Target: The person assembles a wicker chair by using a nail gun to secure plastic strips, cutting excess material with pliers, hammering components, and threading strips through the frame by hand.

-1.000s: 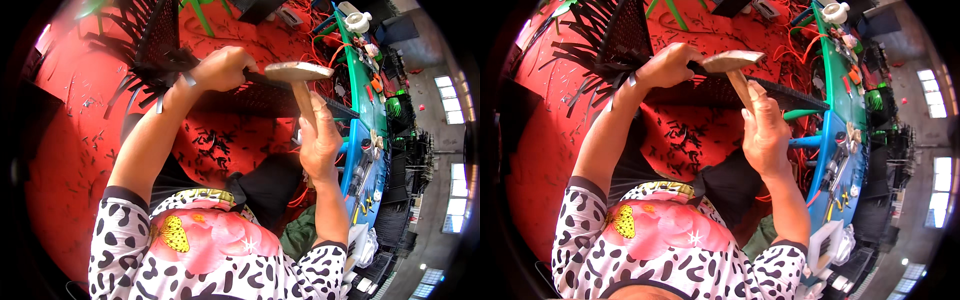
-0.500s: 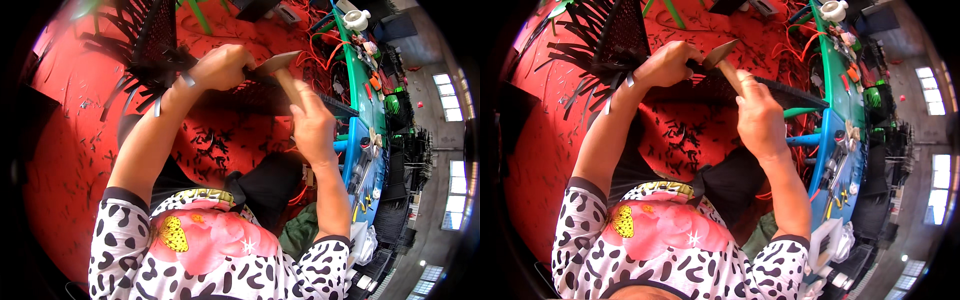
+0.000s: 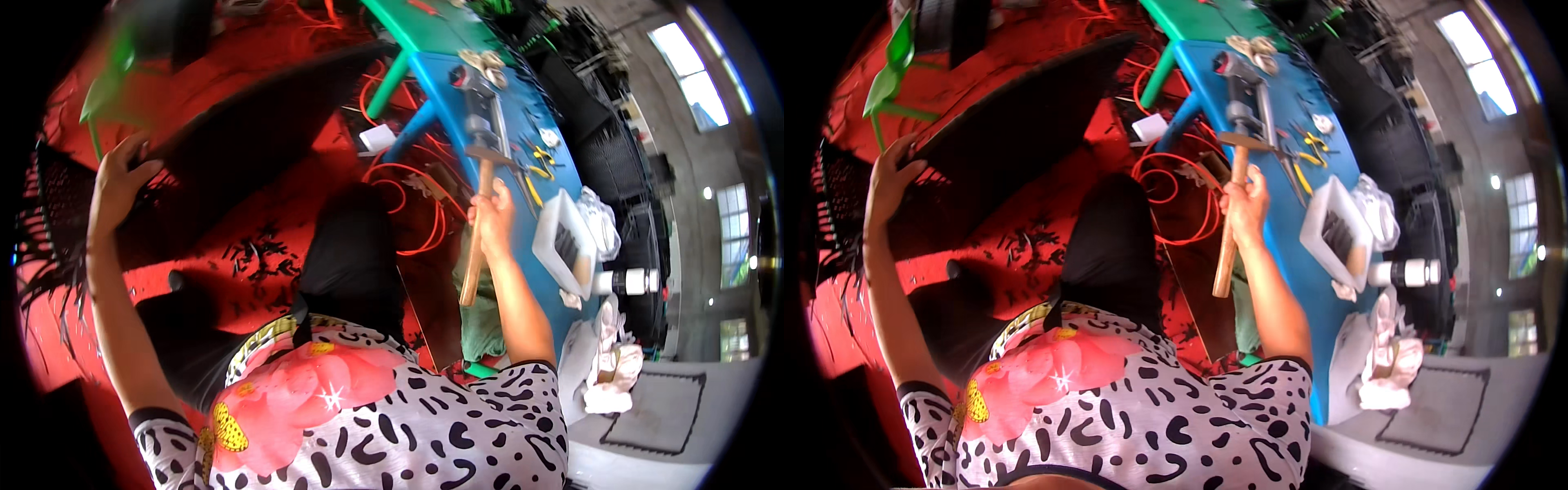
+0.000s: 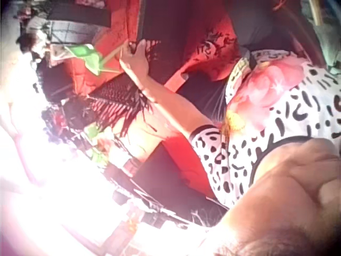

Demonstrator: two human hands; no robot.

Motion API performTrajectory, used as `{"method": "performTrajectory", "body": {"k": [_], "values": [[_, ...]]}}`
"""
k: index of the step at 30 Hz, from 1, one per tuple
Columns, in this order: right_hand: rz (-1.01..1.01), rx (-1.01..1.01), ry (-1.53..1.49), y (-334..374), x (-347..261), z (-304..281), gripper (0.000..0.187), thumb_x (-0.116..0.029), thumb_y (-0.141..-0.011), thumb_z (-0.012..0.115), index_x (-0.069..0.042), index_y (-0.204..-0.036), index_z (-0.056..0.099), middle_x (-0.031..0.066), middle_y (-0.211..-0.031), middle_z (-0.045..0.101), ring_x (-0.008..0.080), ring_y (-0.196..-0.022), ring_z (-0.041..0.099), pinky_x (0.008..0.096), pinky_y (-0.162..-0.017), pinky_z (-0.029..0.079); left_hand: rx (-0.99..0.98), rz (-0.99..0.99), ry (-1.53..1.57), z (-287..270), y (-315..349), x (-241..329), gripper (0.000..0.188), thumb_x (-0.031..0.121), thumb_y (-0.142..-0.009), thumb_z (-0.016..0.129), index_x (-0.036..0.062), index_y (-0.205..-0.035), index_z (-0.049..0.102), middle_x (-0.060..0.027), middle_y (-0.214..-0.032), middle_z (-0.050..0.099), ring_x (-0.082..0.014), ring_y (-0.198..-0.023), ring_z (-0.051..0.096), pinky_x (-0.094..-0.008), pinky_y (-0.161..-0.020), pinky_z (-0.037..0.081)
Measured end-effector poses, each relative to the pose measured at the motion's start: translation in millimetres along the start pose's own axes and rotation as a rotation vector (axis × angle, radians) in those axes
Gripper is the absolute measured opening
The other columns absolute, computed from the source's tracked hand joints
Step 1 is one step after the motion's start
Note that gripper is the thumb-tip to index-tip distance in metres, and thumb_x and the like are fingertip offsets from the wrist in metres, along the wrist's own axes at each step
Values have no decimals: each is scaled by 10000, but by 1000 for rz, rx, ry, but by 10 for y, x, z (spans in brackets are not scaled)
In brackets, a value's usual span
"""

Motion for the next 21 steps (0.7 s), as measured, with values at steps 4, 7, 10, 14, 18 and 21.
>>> {"method": "performTrajectory", "body": {"k": [4, 7, 10, 14, 18, 21], "values": [[165, 199, 257, -130, 265, -794, 542, -26, -812, 551, -13, -1319, 360, 61, -697, 553, 122, -476, 524, 260, -393, 415, -35, -90, 136, -33, -86, -245, 474, 112, -763, 634, -33, -1203, 528, -8, -917, 545, -82, -821, 479, -212, -756, 401], [316, 113, 392, -298, 420, -1108, 514, -45, -819, 559, -24, -1307, 399, 61, -710, 570, 124, -477, 525, 263, -397, 414, 15, -87, 288, -79, -93, -307, 504, 69, -779, 608, -51, -1251, 479, -19, -953, 542, -83, -842, 482, -202, -762, 398], [315, 52, 616, -461, 456, -1111, 462, -104, -813, 611, -63, -1259, 501, 107, -796, 628, 173, -612, 602, 305, -485, 474, 108, -11, 300, -80, 4, -280, 529, 34, -767, 600, -51, -1270, 459, -12, -943, 537, -81, -846, 480, -200, -764, 394], [-72, -54, 1191, -839, 754, -1456, 541, -177, -756, 644, -98, -1274, 507, 137, -801, 661, 209, -604, 627, 344, -591, 495, 25, -68, 428, -101, 17, -312, 582, -21, -731, 598, -44, -1290, 440, 0, -878, 525, -75, -828, 482, -194, -778, 383], [-150, -31, 1467, -765, 257, -1078, 435, -160, -767, 605, -131, -1200, 571, 180, -946, 646, 340, -872, 615, 430, -761, 473, 53, -81, 470, -164, 70, -179, 574, -17, -736, 588, -43, -1290, 442, -2, -866, 522, -81, -816, 490, -188, -784, 377], [-262, 138, 1281, -828, 194, -1039, 380, -121, -771, 608, -102, -1150, 590, 189, -951, 620, 350, -916, 605, 431, -792, 481, 52, -81, 456, -138, 39, -209, 582, 16, -732, 590, -19, -1296, 450, 17, -857, 492, -72, -791, 460, -184, -760, 363]]}}
Point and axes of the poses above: each hand's wrist, its own y-axis away from the middle knuckle, its own z-axis out of the palm, x = y × z, the point moved 2 cm from there along -y, towards the middle knuckle
